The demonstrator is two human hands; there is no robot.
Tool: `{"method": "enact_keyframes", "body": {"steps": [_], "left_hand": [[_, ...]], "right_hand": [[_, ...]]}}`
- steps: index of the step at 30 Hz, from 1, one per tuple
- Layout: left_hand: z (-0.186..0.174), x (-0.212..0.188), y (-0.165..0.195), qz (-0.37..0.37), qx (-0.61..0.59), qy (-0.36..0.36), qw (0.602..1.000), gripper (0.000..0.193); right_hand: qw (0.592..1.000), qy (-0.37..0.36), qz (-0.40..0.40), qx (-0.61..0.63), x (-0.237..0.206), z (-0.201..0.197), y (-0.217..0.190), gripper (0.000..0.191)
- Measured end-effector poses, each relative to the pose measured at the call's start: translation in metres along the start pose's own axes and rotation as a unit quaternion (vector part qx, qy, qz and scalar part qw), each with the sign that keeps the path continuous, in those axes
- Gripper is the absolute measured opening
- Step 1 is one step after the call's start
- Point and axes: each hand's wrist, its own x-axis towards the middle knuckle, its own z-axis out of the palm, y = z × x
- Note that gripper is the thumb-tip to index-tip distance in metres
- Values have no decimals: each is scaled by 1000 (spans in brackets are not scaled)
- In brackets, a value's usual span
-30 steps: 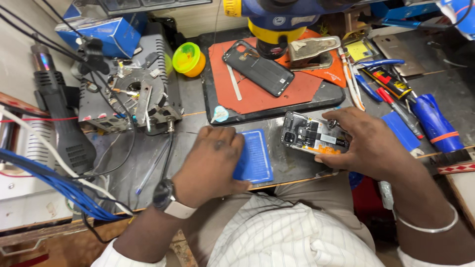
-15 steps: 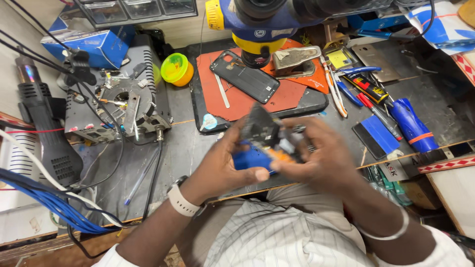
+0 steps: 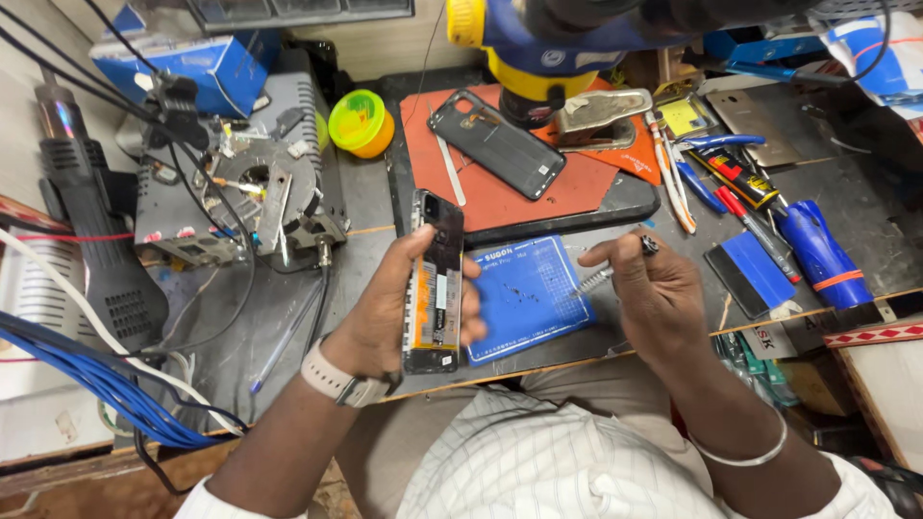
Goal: The person pries open the back of a smartphone by hand, removes the back cover, and uses a screwdriver to unscrew components from the exposed internals while holding the phone body. The phone's back cover and battery assembly are set on the workbench during the work.
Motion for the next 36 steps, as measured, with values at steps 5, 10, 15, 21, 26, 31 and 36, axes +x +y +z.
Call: {"method": "enact_keyframes", "body": {"steps": [5, 10, 15, 21, 26, 31, 36], "left_hand": [[-8, 17, -5, 19, 12, -41, 999, 73], [0, 24, -11, 8, 48, -68, 997, 80], [6, 31, -18, -18, 46, -73, 996, 81], [10, 33, -25, -19, 60, -61, 996, 72], [9, 31, -27, -28, 45, -64, 997, 73], [8, 30, -28, -27, 52, -60, 996, 73], [12, 30, -29, -8, 96, -23, 995, 70]], "right_hand": [[999, -9, -3, 42, 3, -4, 20, 15], [997, -31, -47, 55, 8, -2, 34, 14], [987, -33, -156, -31, -1, -15, 30, 12], [954, -14, -225, -195, -8, -19, 13, 10], [945, -18, -258, -202, -11, -16, 8, 12], [946, -28, -247, -209, -11, -14, 8, 12], [943, -62, -258, -203, -9, -12, -5, 8]]}}
